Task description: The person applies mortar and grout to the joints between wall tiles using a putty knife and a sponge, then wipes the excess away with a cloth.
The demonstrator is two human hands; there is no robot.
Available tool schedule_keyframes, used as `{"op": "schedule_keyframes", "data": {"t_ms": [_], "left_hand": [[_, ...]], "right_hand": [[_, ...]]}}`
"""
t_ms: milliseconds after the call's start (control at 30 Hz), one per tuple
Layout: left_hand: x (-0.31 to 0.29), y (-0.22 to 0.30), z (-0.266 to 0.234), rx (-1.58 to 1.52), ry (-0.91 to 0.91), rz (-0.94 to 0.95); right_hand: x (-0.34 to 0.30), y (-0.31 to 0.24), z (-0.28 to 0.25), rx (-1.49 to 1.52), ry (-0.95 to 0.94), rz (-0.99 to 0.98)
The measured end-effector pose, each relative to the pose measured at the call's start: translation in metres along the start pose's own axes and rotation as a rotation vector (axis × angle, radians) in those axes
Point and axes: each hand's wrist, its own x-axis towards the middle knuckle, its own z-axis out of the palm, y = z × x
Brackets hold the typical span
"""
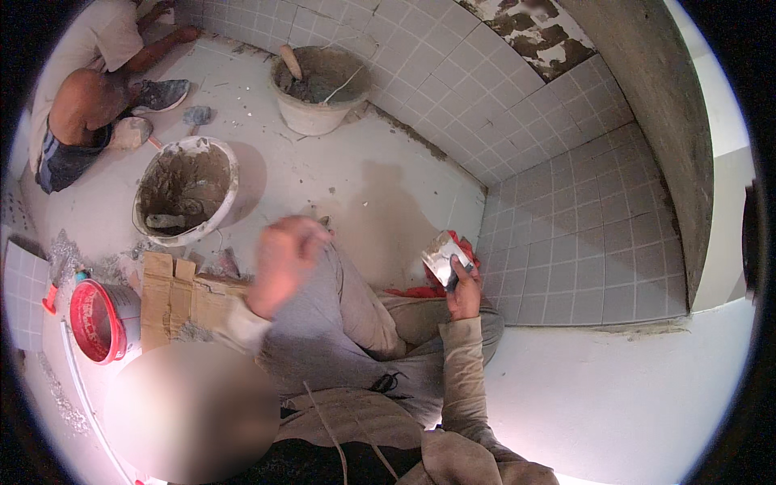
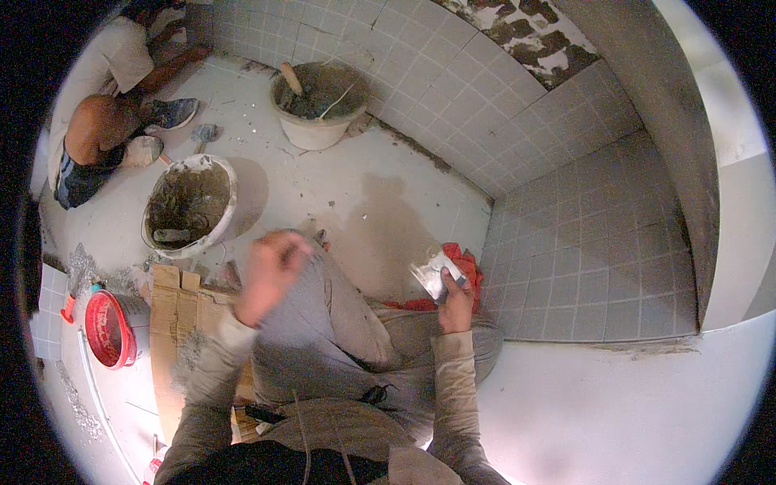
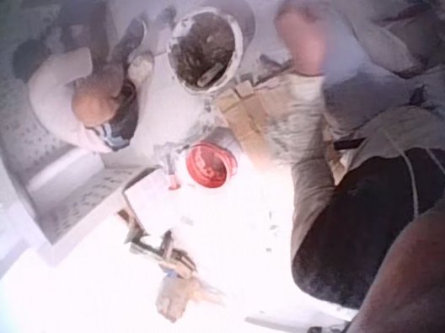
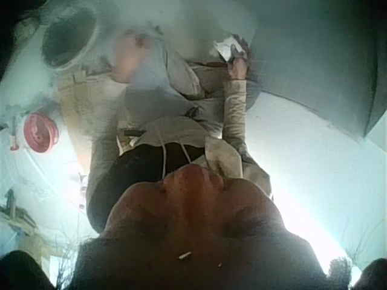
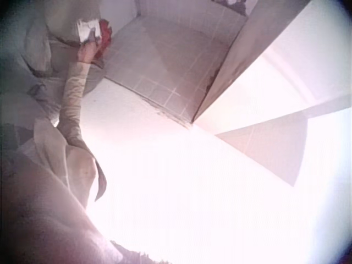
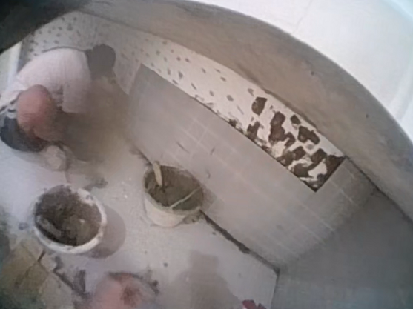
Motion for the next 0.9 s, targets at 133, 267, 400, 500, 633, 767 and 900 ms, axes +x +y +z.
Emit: {"op": "schedule_keyframes", "data": {"t_ms": [133,267,400,500,633,767,900], "left_hand": [[-0.019,0.058,0.077,-0.097,-0.030,0.049],[-0.023,0.084,0.116,-0.589,-0.182,-0.288],[-0.020,0.077,0.118,-0.729,-0.176,-0.345],[-0.025,0.063,0.101,-1.189,-0.410,-0.444],[-0.039,0.061,0.090,-1.319,-0.286,-0.409],[-0.045,0.064,0.094,-1.310,-0.093,-0.505],[-0.035,0.058,0.097,-1.078,0.074,-0.513]], "right_hand": [[-0.019,-0.011,0.067,0.096,0.061,0.011],[-0.041,-0.011,0.102,-0.130,0.093,-0.168],[-0.056,-0.005,0.117,-0.738,0.121,-0.836],[-0.063,-0.003,0.121,-1.065,-0.095,-1.206],[-0.071,0.000,0.128,-1.142,-0.156,-1.209],[-0.071,0.010,0.137,-1.142,-0.211,-1.077],[-0.064,0.011,0.144,-1.089,-0.351,-1.071]]}}
